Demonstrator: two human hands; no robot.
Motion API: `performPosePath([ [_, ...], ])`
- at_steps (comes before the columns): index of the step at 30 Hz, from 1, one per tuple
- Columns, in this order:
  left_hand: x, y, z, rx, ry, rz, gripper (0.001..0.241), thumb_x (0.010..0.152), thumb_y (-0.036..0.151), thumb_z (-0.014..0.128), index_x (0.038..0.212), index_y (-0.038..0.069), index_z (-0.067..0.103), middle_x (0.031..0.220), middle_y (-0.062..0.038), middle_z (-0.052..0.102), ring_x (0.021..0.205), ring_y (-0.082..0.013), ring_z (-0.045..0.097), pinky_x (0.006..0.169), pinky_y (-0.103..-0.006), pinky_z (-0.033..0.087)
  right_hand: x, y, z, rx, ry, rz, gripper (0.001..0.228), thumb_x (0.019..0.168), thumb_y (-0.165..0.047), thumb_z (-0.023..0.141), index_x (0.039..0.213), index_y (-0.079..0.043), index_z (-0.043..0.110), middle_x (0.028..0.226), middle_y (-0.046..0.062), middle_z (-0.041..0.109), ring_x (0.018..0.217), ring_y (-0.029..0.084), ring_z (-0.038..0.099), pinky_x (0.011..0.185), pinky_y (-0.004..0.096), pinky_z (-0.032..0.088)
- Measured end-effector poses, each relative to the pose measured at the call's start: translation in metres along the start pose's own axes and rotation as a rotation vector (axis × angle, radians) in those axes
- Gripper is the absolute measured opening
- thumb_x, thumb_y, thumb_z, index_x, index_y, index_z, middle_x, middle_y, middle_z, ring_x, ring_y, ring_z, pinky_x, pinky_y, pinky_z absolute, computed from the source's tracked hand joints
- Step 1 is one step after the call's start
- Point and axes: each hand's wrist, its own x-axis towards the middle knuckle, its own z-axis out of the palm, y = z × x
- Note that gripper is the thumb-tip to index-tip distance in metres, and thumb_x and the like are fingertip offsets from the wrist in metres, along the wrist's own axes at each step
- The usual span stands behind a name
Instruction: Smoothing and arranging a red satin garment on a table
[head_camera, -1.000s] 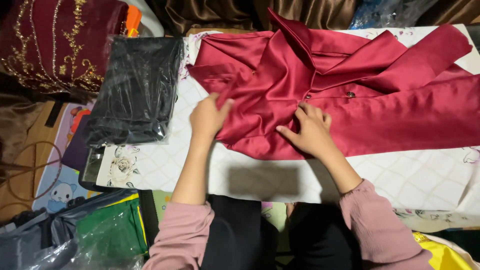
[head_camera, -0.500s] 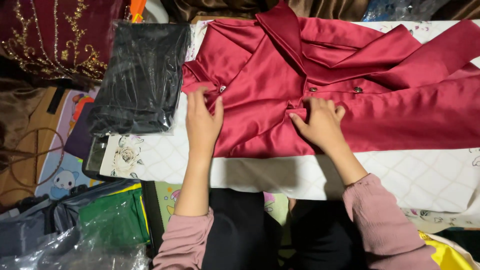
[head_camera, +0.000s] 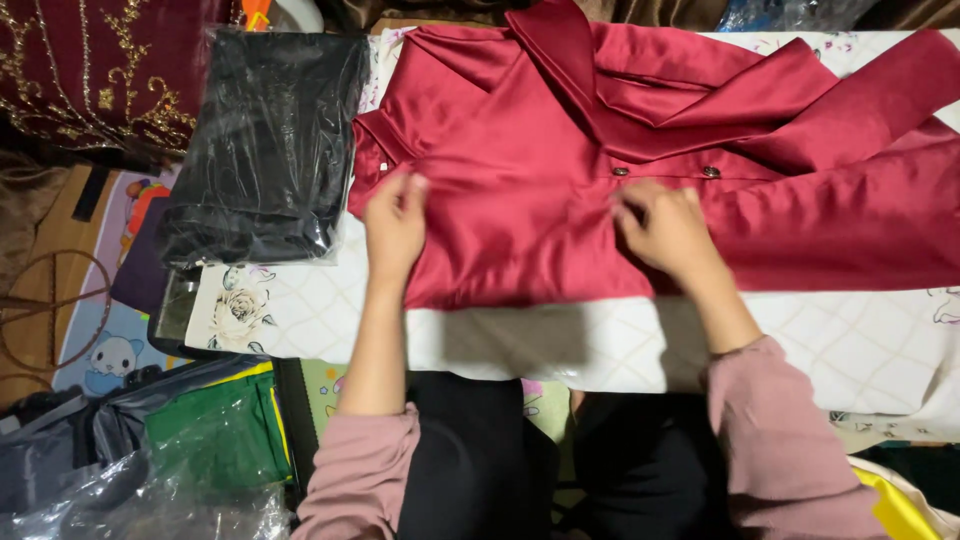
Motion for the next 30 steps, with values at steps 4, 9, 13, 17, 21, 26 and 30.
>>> performPosePath([
  [4,0.01,-0.034,0.025,0.077,0.161,-0.066,0.018,0.101,0.024,0.064,0.101,0.01,0.075,0.079,-0.017,0.071,0.078,-0.0317,0.071,0.071,-0.0422,0.053,0.005,-0.006,0.013,-0.123,0.098,0.017,0.021,0.095,-0.031,0.063,0.112,-0.022,0.072,0.108,0.004,0.076,0.106,0.03,0.071,0.089,0.048,0.043],
  [9,0.05,-0.001,0.016,-0.225,-0.482,-0.841,0.112,0.075,0.075,0.075,0.148,-0.005,0.045,0.142,-0.032,0.055,0.125,-0.0448,0.062,0.098,-0.0659,0.051,0.002,-0.046,-0.015,0.222,-0.207,-0.02,0.046,0.094,-0.043,0.062,0.136,-0.025,0.065,0.132,0.009,0.07,0.123,0.04,0.061,0.101,0.055,0.03],
  [13,0.076,-0.055,0.04,-0.263,-0.544,-0.634,0.047,0.097,0.04,0.07,0.128,0.005,0.068,0.11,-0.018,0.074,0.095,-0.0337,0.075,0.076,-0.0537,0.063,0.007,-0.023,0.016,0.021,-0.228,-0.043,0.04,0.095,-0.03,0.062,0.134,-0.028,0.066,0.117,0.008,0.076,0.117,0.035,0.066,0.102,0.053,0.032],
  [17,0.085,-0.028,0.041,0.053,-0.425,-0.075,0.04,0.104,0.046,0.056,0.126,0.013,0.064,0.115,-0.013,0.072,0.115,-0.0333,0.066,0.101,-0.0545,0.049,0.007,-0.034,0.007,-0.108,0.158,-0.008,0.044,0.098,-0.02,0.063,0.14,-0.033,0.062,0.112,0.002,0.061,0.111,0.027,0.058,0.1,0.049,0.033],
  [21,0.067,0.019,0.002,0.464,-0.436,-0.266,0.076,0.091,0.08,0.054,0.117,0.011,0.072,0.114,-0.019,0.073,0.117,-0.0425,0.065,0.099,-0.0573,0.048,0.001,-0.041,0.002,-0.018,0.048,0.045,0.052,0.102,-0.036,0.061,0.152,-0.027,0.049,0.137,0.013,0.05,0.128,0.037,0.05,0.105,0.062,0.027],
  [26,-0.006,0.011,-0.049,0.497,-0.498,-0.425,0.073,0.083,0.073,0.065,0.115,0.008,0.075,0.108,-0.019,0.076,0.116,-0.0421,0.066,0.101,-0.0524,0.046,-0.012,-0.025,0.002,-0.05,-0.13,0.026,0.055,0.095,-0.046,0.064,0.147,-0.028,0.055,0.138,0.013,0.055,0.133,0.036,0.051,0.107,0.063,0.027],
  [30,-0.042,-0.038,-0.045,0.549,-0.42,-0.114,0.034,0.097,0.048,0.064,0.11,0.019,0.075,0.104,-0.008,0.076,0.107,-0.0339,0.069,0.101,-0.0533,0.043,-0.014,-0.006,0.026,-0.111,-0.101,0.048,0.051,0.096,-0.039,0.066,0.145,-0.028,0.059,0.123,0.013,0.06,0.124,0.036,0.052,0.105,0.064,0.028],
])
